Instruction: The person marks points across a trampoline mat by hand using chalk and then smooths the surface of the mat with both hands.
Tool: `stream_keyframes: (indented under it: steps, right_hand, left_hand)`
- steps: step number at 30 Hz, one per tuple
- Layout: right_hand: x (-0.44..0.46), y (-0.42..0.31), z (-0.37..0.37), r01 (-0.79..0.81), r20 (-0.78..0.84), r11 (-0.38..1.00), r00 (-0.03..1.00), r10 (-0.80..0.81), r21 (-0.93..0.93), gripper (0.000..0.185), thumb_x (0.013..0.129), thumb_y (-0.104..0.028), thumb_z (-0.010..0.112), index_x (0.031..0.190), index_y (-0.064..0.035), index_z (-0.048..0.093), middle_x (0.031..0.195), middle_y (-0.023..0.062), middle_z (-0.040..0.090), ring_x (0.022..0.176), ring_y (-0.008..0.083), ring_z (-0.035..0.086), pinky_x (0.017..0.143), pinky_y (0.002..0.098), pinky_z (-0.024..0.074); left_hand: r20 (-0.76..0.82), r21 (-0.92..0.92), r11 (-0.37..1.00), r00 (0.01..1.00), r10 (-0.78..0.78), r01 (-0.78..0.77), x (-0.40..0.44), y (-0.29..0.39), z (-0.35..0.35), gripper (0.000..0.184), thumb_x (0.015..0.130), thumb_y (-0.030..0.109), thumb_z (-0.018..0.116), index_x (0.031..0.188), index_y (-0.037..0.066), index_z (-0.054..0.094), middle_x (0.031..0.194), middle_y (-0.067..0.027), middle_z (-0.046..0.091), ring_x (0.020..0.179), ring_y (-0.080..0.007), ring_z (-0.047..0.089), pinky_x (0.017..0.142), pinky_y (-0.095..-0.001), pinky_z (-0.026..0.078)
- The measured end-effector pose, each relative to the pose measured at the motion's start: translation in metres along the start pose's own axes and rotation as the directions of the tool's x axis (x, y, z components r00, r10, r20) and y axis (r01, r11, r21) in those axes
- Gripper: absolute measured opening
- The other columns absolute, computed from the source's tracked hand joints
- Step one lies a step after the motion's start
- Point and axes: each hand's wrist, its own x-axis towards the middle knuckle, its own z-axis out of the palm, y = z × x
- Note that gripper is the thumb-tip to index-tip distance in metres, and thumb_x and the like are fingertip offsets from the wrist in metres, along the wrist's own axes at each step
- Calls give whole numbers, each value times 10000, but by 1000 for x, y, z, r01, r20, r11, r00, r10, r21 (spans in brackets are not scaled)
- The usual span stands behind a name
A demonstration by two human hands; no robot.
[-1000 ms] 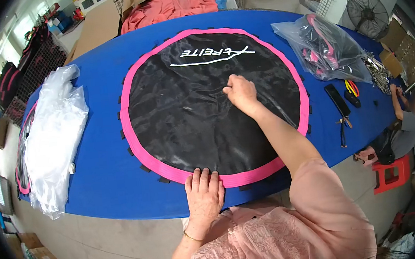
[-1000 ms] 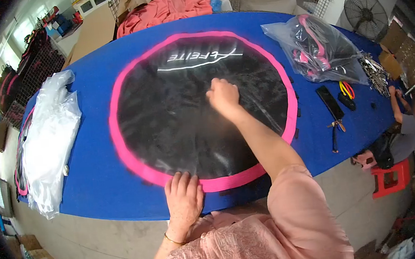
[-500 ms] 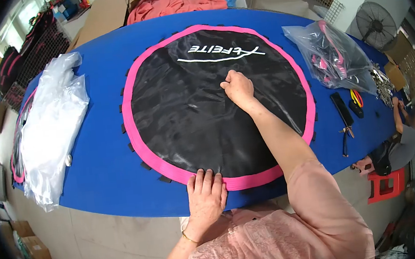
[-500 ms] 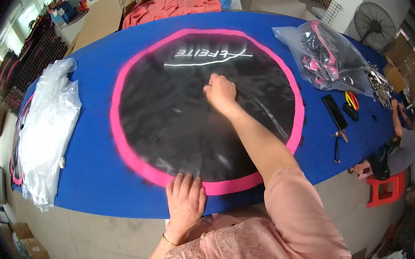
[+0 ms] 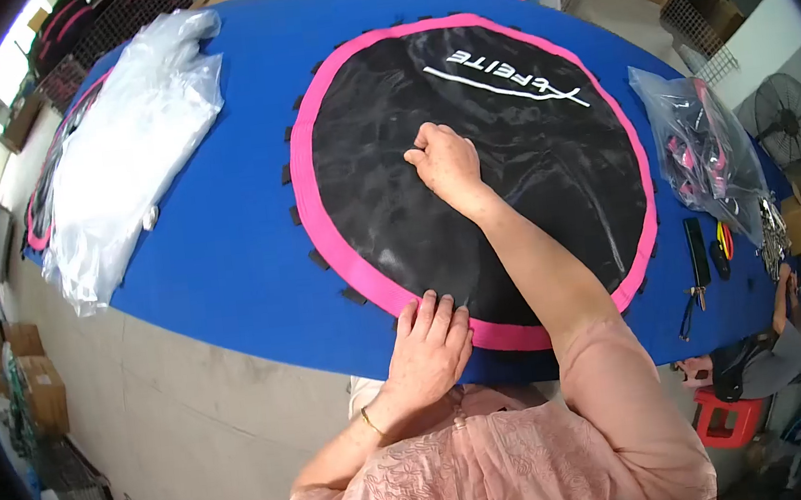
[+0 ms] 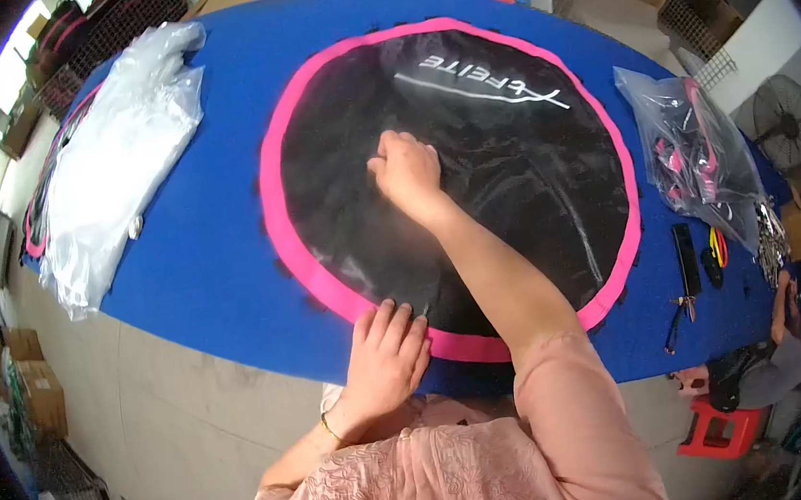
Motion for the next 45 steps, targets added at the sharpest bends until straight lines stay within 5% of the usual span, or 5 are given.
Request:
stream_keyframes:
  steps: [6,13,20,24,45]
  right_hand:
    - [-46,-40,-15,313,102,917,933,-346,246,204,844,-177,843,912,-56,693,817,112,673,726,315,699,682,440,548]
    - [-91,-52,-43,357,271,861,844,-464,362,169,855,-163,831,910,-56,713,845,93,675,746,277,692,746,407,526]
    - [-68,-45,-25,397,174,885,880,-442,242,195,854,-189,844,928,-74,705,832,68,678,772,277,696,737,432,508]
    - [-56,-46,-13,280,230,907,904,-359,315,213,856,-198,847,950,-63,711,849,84,691,760,282,708,721,416,546]
    - [-42,-77,19,350,200,885,885,-420,308,198,896,-245,806,930,-83,698,847,65,666,790,297,694,780,459,520]
  left_hand:
    - [-9,1,1000,1000,-7,7,-2,-1,2,375,947,230,716,1244,3,685,1326,-216,633,1297,-410,556,1096,-548,429]
    - [-19,18,1000,1000,14,-14,-3,-1,4,406,934,250,715,1252,1,673,1330,-218,628,1302,-408,551,1101,-559,423]
    - [-16,33,999,1000,14,-13,-2,0,4,392,935,243,713,1239,-1,679,1318,-218,634,1294,-407,559,1103,-558,424]
    - [-24,34,999,1000,11,-11,-1,0,3,384,937,239,708,1238,3,685,1317,-217,636,1297,-404,559,1108,-557,423]
    - [-39,18,1000,999,7,-7,-2,-1,5,384,920,218,725,1236,2,691,1315,-214,642,1285,-405,567,1099,-550,430]
